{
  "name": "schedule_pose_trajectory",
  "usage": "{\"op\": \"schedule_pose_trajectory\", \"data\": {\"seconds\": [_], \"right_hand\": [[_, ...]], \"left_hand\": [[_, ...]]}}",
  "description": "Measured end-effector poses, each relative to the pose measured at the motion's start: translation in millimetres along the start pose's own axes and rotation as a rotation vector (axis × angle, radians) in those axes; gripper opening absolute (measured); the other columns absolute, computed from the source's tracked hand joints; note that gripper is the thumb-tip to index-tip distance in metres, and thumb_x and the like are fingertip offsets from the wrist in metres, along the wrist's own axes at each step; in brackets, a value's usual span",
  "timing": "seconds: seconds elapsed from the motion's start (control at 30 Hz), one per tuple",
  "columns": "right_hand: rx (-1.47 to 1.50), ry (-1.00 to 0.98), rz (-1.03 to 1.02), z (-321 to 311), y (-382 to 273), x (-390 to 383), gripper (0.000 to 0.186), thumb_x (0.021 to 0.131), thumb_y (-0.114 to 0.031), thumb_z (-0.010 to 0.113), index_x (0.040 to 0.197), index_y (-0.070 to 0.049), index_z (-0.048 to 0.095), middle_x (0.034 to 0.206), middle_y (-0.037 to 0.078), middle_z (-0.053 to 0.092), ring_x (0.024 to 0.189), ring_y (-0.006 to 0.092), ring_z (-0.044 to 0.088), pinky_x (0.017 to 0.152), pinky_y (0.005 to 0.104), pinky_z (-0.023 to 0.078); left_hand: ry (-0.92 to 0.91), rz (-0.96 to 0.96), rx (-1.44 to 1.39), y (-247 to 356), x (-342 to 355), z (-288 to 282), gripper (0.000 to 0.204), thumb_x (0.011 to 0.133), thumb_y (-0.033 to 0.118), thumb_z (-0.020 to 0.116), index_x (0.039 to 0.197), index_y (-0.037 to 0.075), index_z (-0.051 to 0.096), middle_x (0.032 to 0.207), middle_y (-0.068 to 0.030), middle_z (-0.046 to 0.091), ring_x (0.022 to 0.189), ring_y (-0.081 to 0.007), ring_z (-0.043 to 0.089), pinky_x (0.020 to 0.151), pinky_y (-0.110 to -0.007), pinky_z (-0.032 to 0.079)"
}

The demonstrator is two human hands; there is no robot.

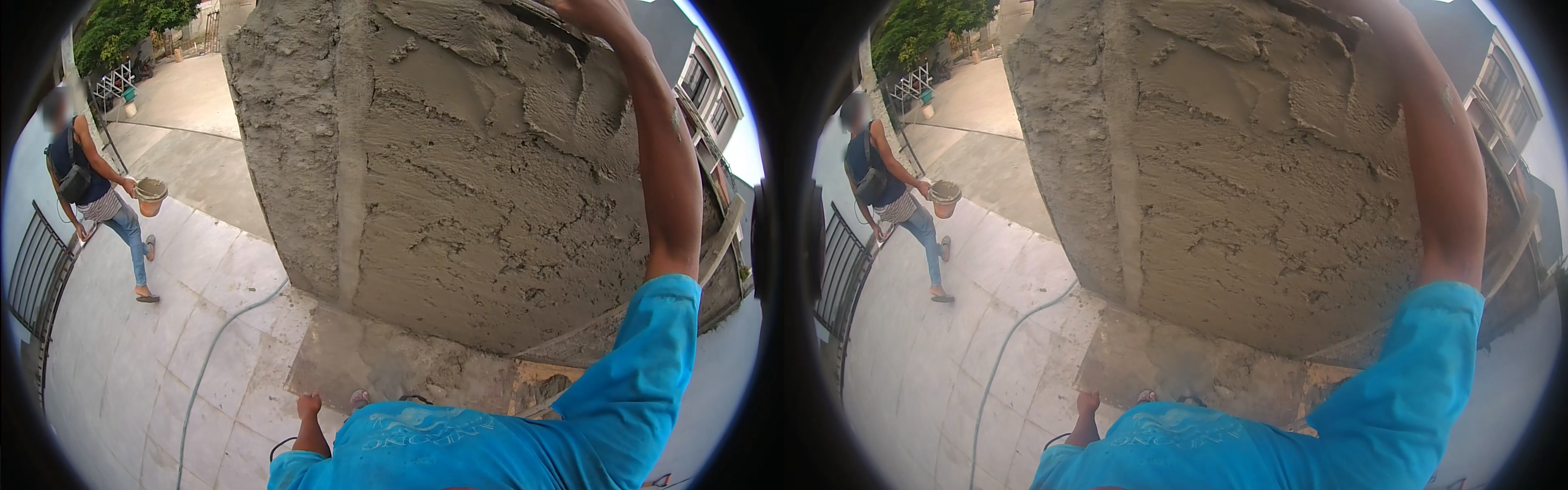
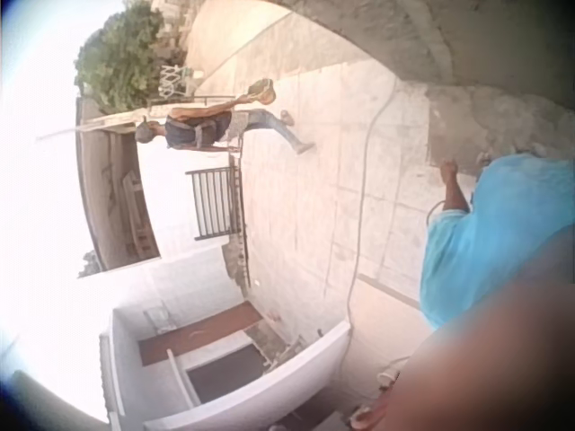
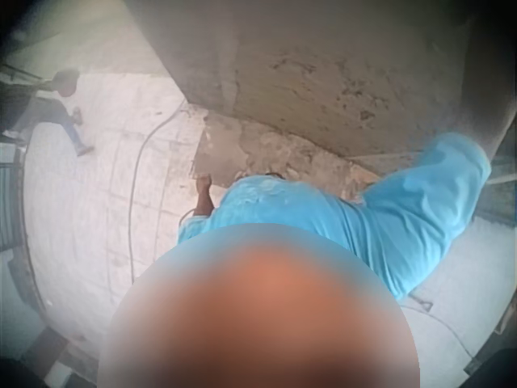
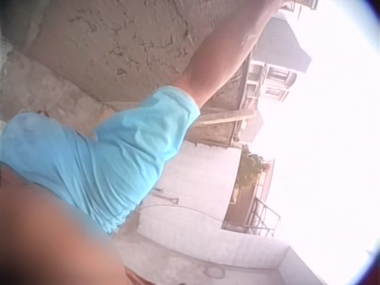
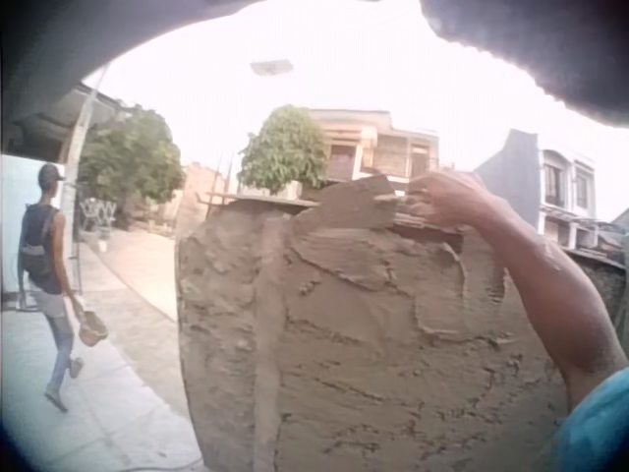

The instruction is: The person applies wet cement to a vertical wall using a trowel, smoothing the surface in repeated strokes. Another worker is visible nearby handling buckets and tools.

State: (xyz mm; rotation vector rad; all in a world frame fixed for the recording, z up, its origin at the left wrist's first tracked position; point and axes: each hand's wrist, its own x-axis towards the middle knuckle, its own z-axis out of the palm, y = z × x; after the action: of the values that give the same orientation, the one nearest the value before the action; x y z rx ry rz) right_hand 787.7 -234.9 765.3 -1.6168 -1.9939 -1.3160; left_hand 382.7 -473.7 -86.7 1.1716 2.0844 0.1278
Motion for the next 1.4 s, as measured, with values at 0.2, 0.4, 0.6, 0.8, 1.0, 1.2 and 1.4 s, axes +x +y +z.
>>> {"op": "schedule_pose_trajectory", "data": {"seconds": [0.2, 0.4, 0.6, 0.8, 1.0, 1.2, 1.4], "right_hand": [[0.008, 0.080, 0.121, -5, -7, -46, 0.035, 0.084, -0.032, 0.062, 0.114, -0.015, 0.067, 0.103, 0.015, 0.069, 0.096, 0.0365, 0.065, 0.083, 0.0466, 0.051], [0.003, 0.285, 0.139, 52, 0, -111, 0.035, 0.091, -0.040, 0.062, 0.121, -0.020, 0.065, 0.106, 0.003, 0.069, 0.090, 0.0240, 0.068, 0.070, 0.0404, 0.056], [-0.077, 0.145, 0.148, 83, -43, -107, 0.036, 0.092, -0.038, 0.062, 0.122, -0.019, 0.063, 0.101, 0.003, 0.066, 0.088, 0.0273, 0.067, 0.070, 0.0403, 0.054], [0.112, 0.138, 0.360, 34, -28, -107, 0.027, 0.086, -0.028, 0.064, 0.111, -0.019, 0.067, 0.102, 0.013, 0.067, 0.094, 0.0339, 0.066, 0.080, 0.0459, 0.051], [0.005, 0.095, 0.305, 16, 7, -98, 0.029, 0.086, -0.029, 0.063, 0.112, -0.017, 0.067, 0.106, 0.013, 0.068, 0.098, 0.0344, 0.066, 0.081, 0.0468, 0.051], [-0.068, 0.357, 0.157, 14, 19, -119, 0.034, 0.084, -0.032, 0.064, 0.113, -0.016, 0.068, 0.096, 0.015, 0.071, 0.089, 0.0335, 0.068, 0.078, 0.0465, 0.052], [0.235, 0.224, 0.332, 107, -55, -289, 0.030, 0.084, -0.025, 0.073, 0.108, -0.012, 0.061, 0.099, 0.004, 0.063, 0.083, 0.0226, 0.066, 0.064, 0.0350, 0.053]], "left_hand": [[-0.035, -0.074, 0.011, -63, -3, 14, 0.038, 0.083, 0.030, 0.057, 0.097, -0.002, 0.072, 0.107, -0.0268, 0.066, 0.104, -0.0409, 0.064, 0.092, -0.048, 0.050], [-0.026, -0.099, 0.070, -78, 2, 18, 0.040, 0.083, 0.034, 0.055, 0.090, -0.002, 0.072, 0.100, -0.0241, 0.069, 0.100, -0.0390, 0.066, 0.088, -0.046, 0.051], [-0.013, -0.014, 0.077, -39, 11, 6, 0.042, 0.083, 0.034, 0.056, 0.094, -0.003, 0.071, 0.101, -0.0265, 0.068, 0.101, -0.0409, 0.065, 0.089, -0.048, 0.050], [-0.027, 0.135, 0.106, -9, 27, 4, 0.044, 0.084, 0.033, 0.054, 0.100, -0.005, 0.069, 0.105, -0.0294, 0.066, 0.104, -0.0435, 0.063, 0.092, -0.050, 0.049], [0.007, 0.099, 0.048, -3, 14, 2, 0.045, 0.082, 0.037, 0.060, 0.097, -0.004, 0.070, 0.100, -0.0298, 0.066, 0.102, -0.0433, 0.064, 0.088, -0.049, 0.050], [-0.054, 0.033, 0.104, -31, -5, 0, 0.039, 0.083, 0.030, 0.055, 0.098, -0.002, 0.071, 0.105, -0.0272, 0.067, 0.103, -0.0430, 0.064, 0.091, -0.049, 0.050], [-0.075, -0.094, 0.144, -78, -7, -5, 0.038, 0.084, 0.030, 0.054, 0.094, -0.002, 0.072, 0.105, -0.0267, 0.067, 0.102, -0.0423, 0.064, 0.091, -0.048, 0.051]]}}
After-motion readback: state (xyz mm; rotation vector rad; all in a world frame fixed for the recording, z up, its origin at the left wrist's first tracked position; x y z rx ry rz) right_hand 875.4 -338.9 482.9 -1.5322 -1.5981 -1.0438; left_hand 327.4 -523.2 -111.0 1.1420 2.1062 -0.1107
